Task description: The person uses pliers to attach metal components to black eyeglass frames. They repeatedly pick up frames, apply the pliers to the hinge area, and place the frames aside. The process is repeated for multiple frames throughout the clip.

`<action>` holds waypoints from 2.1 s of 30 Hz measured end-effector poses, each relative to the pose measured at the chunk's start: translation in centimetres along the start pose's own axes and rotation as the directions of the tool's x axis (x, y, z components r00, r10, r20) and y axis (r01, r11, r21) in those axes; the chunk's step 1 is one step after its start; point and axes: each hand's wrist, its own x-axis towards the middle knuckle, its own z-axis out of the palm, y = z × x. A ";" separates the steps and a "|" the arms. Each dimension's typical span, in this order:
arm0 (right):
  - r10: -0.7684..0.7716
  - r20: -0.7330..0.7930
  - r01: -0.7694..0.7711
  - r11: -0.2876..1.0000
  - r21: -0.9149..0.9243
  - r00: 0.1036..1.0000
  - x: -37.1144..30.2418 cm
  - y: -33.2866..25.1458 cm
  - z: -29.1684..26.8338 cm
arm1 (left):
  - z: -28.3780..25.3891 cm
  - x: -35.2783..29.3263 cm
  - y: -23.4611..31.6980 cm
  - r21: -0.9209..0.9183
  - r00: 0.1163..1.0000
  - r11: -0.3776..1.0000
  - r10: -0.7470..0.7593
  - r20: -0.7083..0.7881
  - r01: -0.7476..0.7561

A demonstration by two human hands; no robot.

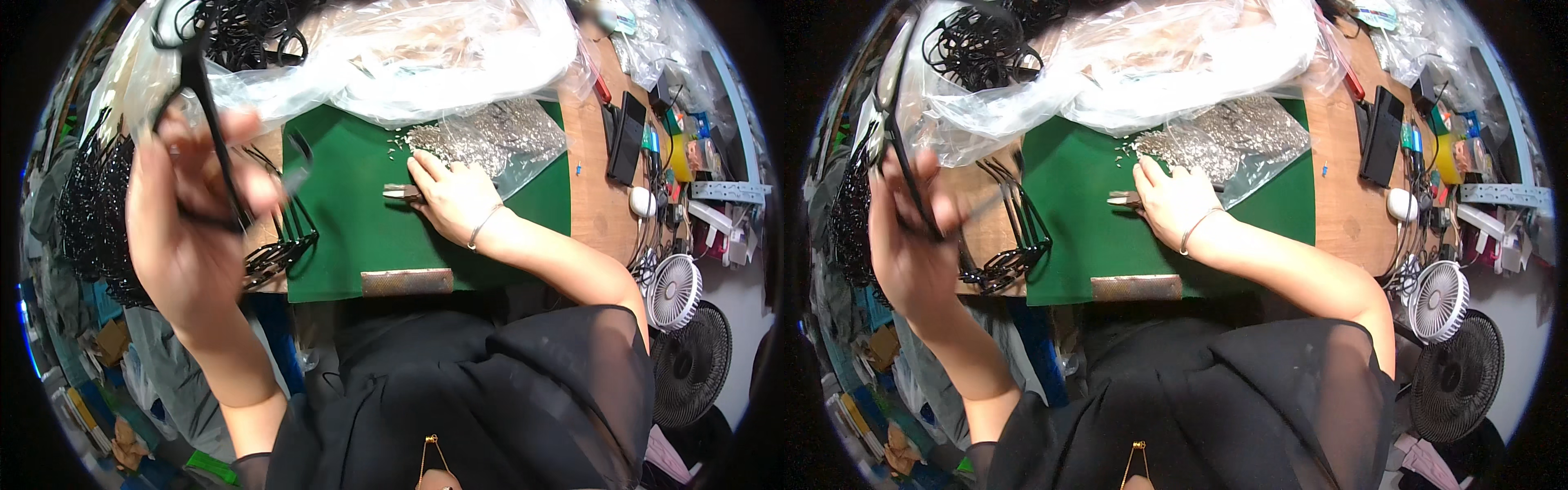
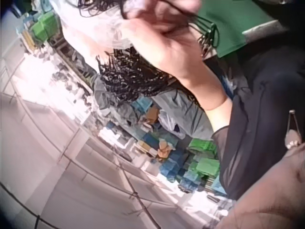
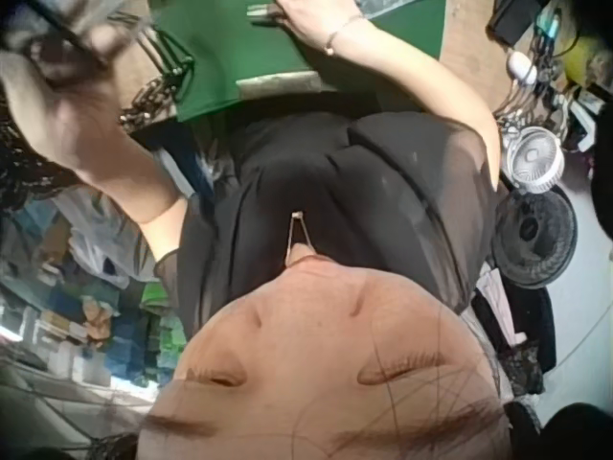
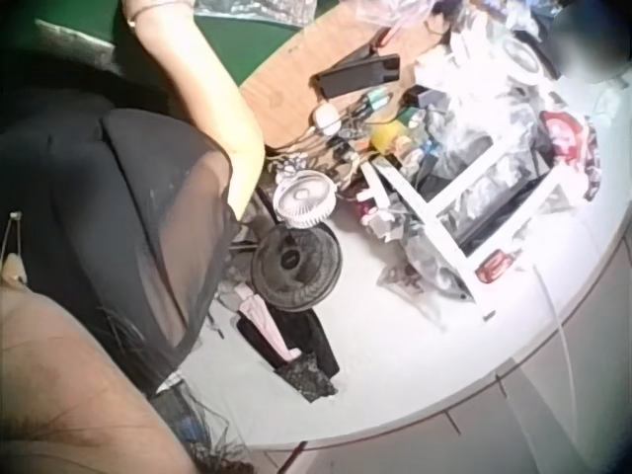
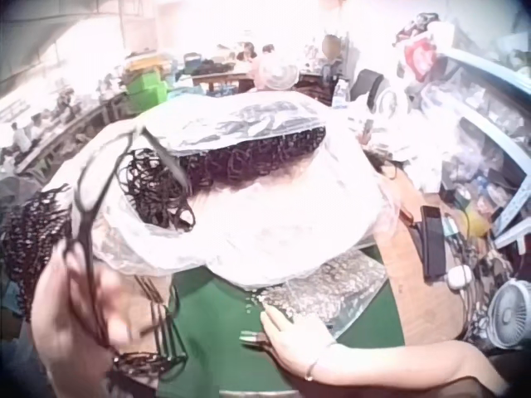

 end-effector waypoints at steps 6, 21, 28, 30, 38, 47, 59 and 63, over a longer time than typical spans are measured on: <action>-0.008 0.033 0.001 0.980 0.201 0.999 -5.7 0.3 -0.2 | 4.4 -6.9 -4.9 -0.065 0.936 0.975 -0.223 -0.273 0.213; 0.071 -0.042 -0.043 0.886 0.461 0.997 -2.8 3.4 1.3 | 5.3 -10.1 -9.6 0.017 0.981 0.995 -0.090 -0.174 0.094; -0.054 -0.085 0.073 0.970 0.232 0.995 -2.5 2.6 1.6 | 6.3 -9.0 -10.0 0.073 0.981 0.988 -0.123 -0.152 0.135; -0.047 -0.138 0.081 0.964 0.254 0.989 -3.0 2.7 1.6 | 6.4 -9.1 -10.1 0.109 0.985 0.985 -0.116 -0.129 0.131; 0.237 0.054 -0.091 0.147 0.985 0.970 -7.7 -1.7 -5.8 | 8.5 -7.6 -12.9 0.592 0.989 0.805 0.048 -0.137 0.043; 0.382 0.104 -0.002 -0.258 0.966 0.918 -8.4 -3.5 -4.1 | 10.0 -7.5 -14.3 0.682 0.971 0.731 0.162 -0.177 0.002; -0.025 0.357 -0.350 -0.273 0.896 0.934 -8.2 -2.1 -6.7 | 7.8 -8.1 -10.7 0.415 0.981 0.892 -0.140 -0.131 0.182; -0.162 0.473 -0.408 0.321 0.855 0.866 -8.7 -0.2 -6.7 | 7.3 -8.6 -10.0 0.349 0.979 0.916 -0.168 -0.112 0.197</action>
